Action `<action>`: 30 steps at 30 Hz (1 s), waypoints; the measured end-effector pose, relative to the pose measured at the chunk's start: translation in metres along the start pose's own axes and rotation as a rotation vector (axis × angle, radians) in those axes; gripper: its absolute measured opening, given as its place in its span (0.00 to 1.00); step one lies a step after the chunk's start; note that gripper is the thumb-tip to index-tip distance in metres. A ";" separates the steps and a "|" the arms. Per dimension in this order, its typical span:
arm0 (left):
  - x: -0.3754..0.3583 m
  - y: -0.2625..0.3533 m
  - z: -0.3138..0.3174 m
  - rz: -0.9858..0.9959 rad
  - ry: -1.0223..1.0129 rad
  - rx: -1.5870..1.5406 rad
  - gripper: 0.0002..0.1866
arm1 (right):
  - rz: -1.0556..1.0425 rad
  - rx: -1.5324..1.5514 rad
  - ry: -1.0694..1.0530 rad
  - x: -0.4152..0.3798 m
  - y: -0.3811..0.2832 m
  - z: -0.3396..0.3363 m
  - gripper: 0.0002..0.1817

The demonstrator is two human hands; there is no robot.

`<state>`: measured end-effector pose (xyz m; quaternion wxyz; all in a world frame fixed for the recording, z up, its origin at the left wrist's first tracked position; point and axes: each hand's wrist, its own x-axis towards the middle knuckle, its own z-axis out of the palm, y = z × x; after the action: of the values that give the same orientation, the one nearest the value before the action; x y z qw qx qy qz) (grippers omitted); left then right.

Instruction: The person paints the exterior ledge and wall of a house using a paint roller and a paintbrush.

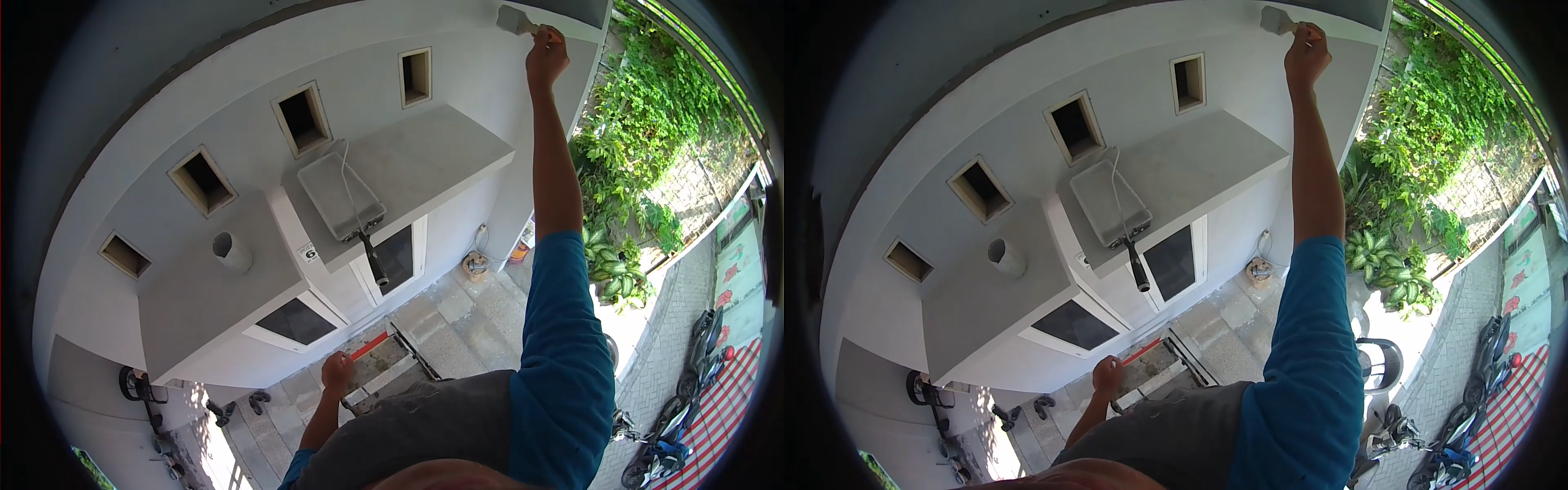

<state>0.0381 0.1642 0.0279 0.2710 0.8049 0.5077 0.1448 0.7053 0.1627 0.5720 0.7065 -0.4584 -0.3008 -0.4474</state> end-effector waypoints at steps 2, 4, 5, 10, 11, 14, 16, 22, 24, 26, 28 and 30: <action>0.000 -0.005 0.003 0.018 0.017 -0.011 0.15 | -0.023 -0.065 0.018 0.001 0.004 0.005 0.11; 0.000 -0.001 0.000 0.001 0.012 -0.009 0.15 | -0.063 -0.143 0.024 -0.006 -0.002 0.019 0.09; -0.002 0.001 -0.002 -0.013 0.003 -0.007 0.15 | -0.140 -0.109 -0.005 -0.019 -0.010 0.029 0.09; 0.000 0.000 0.000 0.000 0.002 0.024 0.15 | -0.441 0.178 -0.132 -0.100 -0.140 0.058 0.06; 0.000 -0.001 0.001 0.012 0.014 0.014 0.15 | -0.474 0.265 -0.192 -0.116 -0.165 0.061 0.07; -0.001 -0.005 0.003 0.003 0.027 0.012 0.14 | -0.414 0.503 -0.336 -0.142 -0.226 0.056 0.08; -0.001 -0.006 0.003 0.028 0.067 0.008 0.14 | -0.226 0.562 -0.393 -0.134 -0.233 0.057 0.07; 0.000 -0.007 0.004 0.055 0.090 -0.019 0.13 | 0.030 0.374 -0.237 -0.051 -0.087 0.060 0.10; 0.002 -0.009 0.004 0.061 0.064 -0.034 0.14 | 0.015 0.048 -0.181 -0.016 -0.059 0.034 0.16; 0.011 -0.004 -0.004 0.120 0.018 -0.175 0.11 | -0.107 -0.188 -0.129 0.013 -0.012 0.020 0.15; 0.027 0.017 -0.022 0.176 0.048 -0.252 0.10 | -0.167 -0.233 -0.029 0.024 0.004 0.018 0.13; 0.044 0.043 -0.047 0.282 0.117 -0.314 0.08 | -0.237 -0.277 -0.014 0.020 -0.001 0.026 0.12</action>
<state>0.0653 0.2028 0.0894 0.3400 0.8061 0.3762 0.3050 0.7121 0.1788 0.5998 0.5768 -0.5159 -0.2932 -0.5614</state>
